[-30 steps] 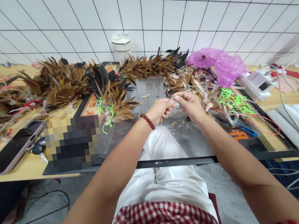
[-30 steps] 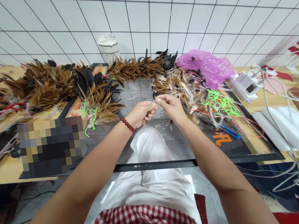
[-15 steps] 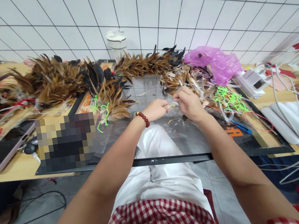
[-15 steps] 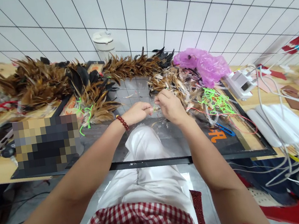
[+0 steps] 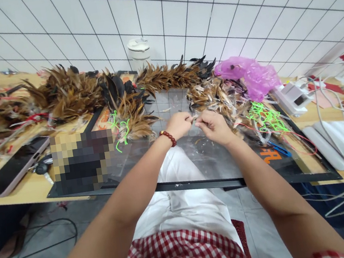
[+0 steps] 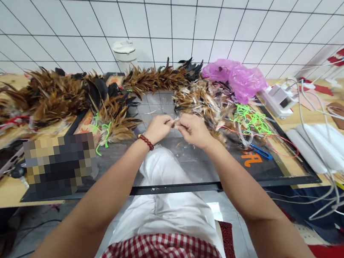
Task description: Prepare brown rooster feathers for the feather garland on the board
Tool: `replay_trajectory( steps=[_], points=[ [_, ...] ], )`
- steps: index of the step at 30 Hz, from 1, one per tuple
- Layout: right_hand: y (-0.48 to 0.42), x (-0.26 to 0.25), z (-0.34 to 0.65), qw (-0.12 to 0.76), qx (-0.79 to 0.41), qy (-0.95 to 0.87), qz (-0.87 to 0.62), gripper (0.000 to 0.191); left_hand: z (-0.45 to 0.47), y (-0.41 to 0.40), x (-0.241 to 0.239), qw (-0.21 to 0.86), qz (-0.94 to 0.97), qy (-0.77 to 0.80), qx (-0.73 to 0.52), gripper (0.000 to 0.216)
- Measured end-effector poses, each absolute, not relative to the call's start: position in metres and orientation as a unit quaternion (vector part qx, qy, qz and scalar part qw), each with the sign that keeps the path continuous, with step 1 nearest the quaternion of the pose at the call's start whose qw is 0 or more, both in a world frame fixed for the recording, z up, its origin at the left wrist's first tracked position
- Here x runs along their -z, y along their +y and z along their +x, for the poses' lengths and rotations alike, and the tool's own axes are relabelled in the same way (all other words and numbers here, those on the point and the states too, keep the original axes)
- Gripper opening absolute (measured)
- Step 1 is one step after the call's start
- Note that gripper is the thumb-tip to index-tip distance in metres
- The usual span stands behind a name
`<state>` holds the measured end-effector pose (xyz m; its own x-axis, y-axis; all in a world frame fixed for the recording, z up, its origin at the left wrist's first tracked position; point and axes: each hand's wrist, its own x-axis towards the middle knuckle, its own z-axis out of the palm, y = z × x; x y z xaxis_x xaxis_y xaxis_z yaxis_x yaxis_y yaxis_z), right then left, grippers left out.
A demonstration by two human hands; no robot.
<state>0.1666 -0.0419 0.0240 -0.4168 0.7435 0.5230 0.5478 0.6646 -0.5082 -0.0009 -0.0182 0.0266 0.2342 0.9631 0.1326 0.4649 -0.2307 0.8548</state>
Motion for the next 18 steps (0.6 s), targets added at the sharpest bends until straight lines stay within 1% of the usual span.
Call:
replay_trajectory(
  steps=[1, 3, 4, 6, 8, 10, 14, 16, 18],
  points=[
    [-0.042, -0.024, 0.166, 0.378, -0.113, -0.833, -0.388, 0.021, 0.0, -0.021, -0.026, 0.313, 0.727, 0.507, -0.341, 0.018],
    [-0.042, -0.025, 0.167, 0.395, -0.091, -0.823, -0.398, 0.019, 0.002, -0.028, -0.027, 0.274, 0.767, 0.483, -0.321, 0.015],
    [-0.042, -0.026, 0.169, 0.405, -0.095, -0.815, -0.403, 0.019, 0.002, -0.031, -0.027, 0.269, 0.782, 0.467, -0.312, 0.015],
    [-0.041, -0.027, 0.171, 0.422, -0.13, -0.797, -0.413, 0.021, 0.004, -0.035, -0.029, 0.281, 0.801, 0.441, -0.293, 0.022],
    [-0.038, -0.027, 0.173, 0.437, -0.18, -0.774, -0.421, 0.023, 0.005, -0.035, -0.029, 0.32, 0.801, 0.424, -0.278, 0.032],
    [-0.034, -0.025, 0.175, 0.459, -0.236, -0.737, -0.437, 0.028, 0.008, -0.034, -0.029, 0.389, 0.777, 0.409, -0.28, 0.034],
    [-0.025, -0.019, 0.177, 0.527, -0.333, -0.607, -0.493, 0.037, 0.016, -0.033, -0.032, 0.556, 0.643, 0.397, -0.345, 0.029],
    [-0.023, -0.019, 0.177, 0.564, -0.363, -0.549, -0.499, 0.038, 0.018, -0.033, -0.034, 0.606, 0.573, 0.392, -0.389, 0.027],
    [-0.025, -0.021, 0.175, 0.571, -0.399, -0.527, -0.487, 0.038, 0.019, -0.033, -0.035, 0.623, 0.529, 0.389, -0.426, 0.025]
  ],
)
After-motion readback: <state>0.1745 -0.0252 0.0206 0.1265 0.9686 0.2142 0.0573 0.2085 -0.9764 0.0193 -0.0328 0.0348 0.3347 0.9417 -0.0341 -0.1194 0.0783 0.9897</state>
